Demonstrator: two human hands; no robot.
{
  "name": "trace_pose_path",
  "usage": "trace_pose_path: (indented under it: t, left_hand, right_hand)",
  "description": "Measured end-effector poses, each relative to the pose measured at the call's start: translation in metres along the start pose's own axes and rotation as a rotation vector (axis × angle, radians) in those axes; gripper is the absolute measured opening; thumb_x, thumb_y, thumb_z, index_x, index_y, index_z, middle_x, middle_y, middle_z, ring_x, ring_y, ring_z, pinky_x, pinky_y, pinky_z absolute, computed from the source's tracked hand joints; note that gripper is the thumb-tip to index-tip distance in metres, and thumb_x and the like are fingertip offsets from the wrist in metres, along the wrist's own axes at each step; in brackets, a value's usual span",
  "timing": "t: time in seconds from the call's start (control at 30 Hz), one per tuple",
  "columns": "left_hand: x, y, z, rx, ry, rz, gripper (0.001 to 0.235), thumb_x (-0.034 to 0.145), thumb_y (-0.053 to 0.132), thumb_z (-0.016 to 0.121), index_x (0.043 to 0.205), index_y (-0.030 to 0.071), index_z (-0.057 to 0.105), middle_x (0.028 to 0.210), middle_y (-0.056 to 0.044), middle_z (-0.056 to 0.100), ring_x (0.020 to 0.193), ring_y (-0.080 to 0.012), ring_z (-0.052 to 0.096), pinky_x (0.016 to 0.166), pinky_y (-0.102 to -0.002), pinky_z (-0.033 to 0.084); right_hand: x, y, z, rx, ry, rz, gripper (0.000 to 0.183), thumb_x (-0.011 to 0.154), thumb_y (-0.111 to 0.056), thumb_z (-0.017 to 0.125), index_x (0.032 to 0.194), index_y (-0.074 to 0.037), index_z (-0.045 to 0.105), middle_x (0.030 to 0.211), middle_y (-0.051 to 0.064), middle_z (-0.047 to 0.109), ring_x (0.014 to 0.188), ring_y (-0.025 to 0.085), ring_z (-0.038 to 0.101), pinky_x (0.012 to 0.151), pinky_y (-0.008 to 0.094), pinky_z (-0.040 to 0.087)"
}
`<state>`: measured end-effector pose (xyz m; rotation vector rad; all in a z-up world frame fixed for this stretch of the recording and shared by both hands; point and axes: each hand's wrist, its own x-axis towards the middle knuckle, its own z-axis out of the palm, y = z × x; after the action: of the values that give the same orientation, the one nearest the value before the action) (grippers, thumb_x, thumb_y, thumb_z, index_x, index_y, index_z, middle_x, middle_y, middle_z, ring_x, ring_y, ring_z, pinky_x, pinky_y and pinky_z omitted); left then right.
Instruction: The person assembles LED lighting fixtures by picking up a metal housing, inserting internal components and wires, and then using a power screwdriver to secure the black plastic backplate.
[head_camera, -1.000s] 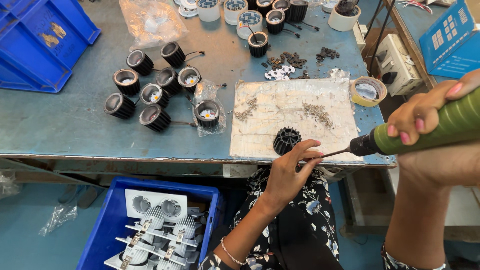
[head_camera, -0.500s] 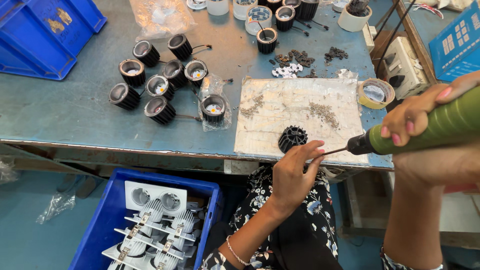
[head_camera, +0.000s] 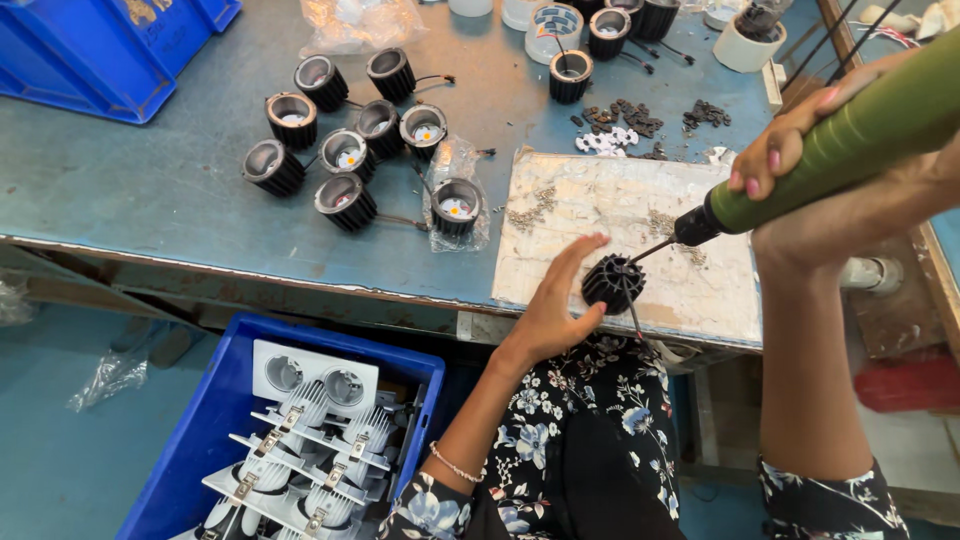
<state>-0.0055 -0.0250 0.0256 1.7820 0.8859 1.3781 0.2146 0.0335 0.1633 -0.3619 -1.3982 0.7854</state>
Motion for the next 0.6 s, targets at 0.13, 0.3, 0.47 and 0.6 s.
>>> trace_pose_path:
  t: [0.13, 0.3, 0.47, 0.6]
  left_hand:
    - [-0.002, -0.020, 0.008, 0.062, -0.052, -0.019, 0.072, 0.082, 0.028, 0.082, 0.145, 0.010, 0.053, 0.152, -0.017, 0.053, 0.146, -0.0343, 0.046, 0.122, -0.043, 0.037]
    - [-0.002, -0.032, 0.020, 0.102, 0.021, -0.035, 0.056, 0.084, 0.033, 0.082, 0.133, 0.011, 0.064, 0.146, -0.011, 0.063, 0.138, -0.0291, 0.059, 0.118, -0.039, 0.047]
    - [-0.002, -0.029, 0.022, 0.069, 0.048, -0.065, 0.050, 0.082, 0.032, 0.082, 0.126, 0.012, 0.067, 0.142, -0.011, 0.065, 0.132, -0.0293, 0.062, 0.113, -0.040, 0.049]
    - [-0.002, -0.026, 0.021, 0.084, 0.051, -0.063, 0.050, 0.083, 0.032, 0.082, 0.126, 0.012, 0.068, 0.142, -0.011, 0.065, 0.132, -0.0294, 0.062, 0.113, -0.040, 0.049]
  right_hand:
    - [0.006, 0.009, -0.001, -0.032, -0.027, -0.006, 0.079, 0.099, -0.078, 0.029, 0.107, -0.001, 0.043, 0.069, 0.017, 0.041, 0.053, 0.027, 0.041, 0.052, 0.040, 0.039]
    - [0.000, 0.023, -0.015, 0.007, -0.013, 0.055, 0.080, 0.099, -0.078, 0.026, 0.108, -0.001, 0.045, 0.068, 0.014, 0.038, 0.055, 0.027, 0.041, 0.050, 0.038, 0.038]
    - [-0.005, 0.028, -0.024, -0.029, -0.017, 0.076, 0.081, 0.099, -0.079, 0.026, 0.108, -0.001, 0.044, 0.068, 0.014, 0.036, 0.055, 0.025, 0.036, 0.050, 0.037, 0.037]
    - [-0.004, 0.029, -0.024, -0.040, -0.018, 0.079, 0.079, 0.098, -0.079, 0.027, 0.107, -0.002, 0.043, 0.068, 0.014, 0.036, 0.055, 0.025, 0.037, 0.049, 0.037, 0.038]
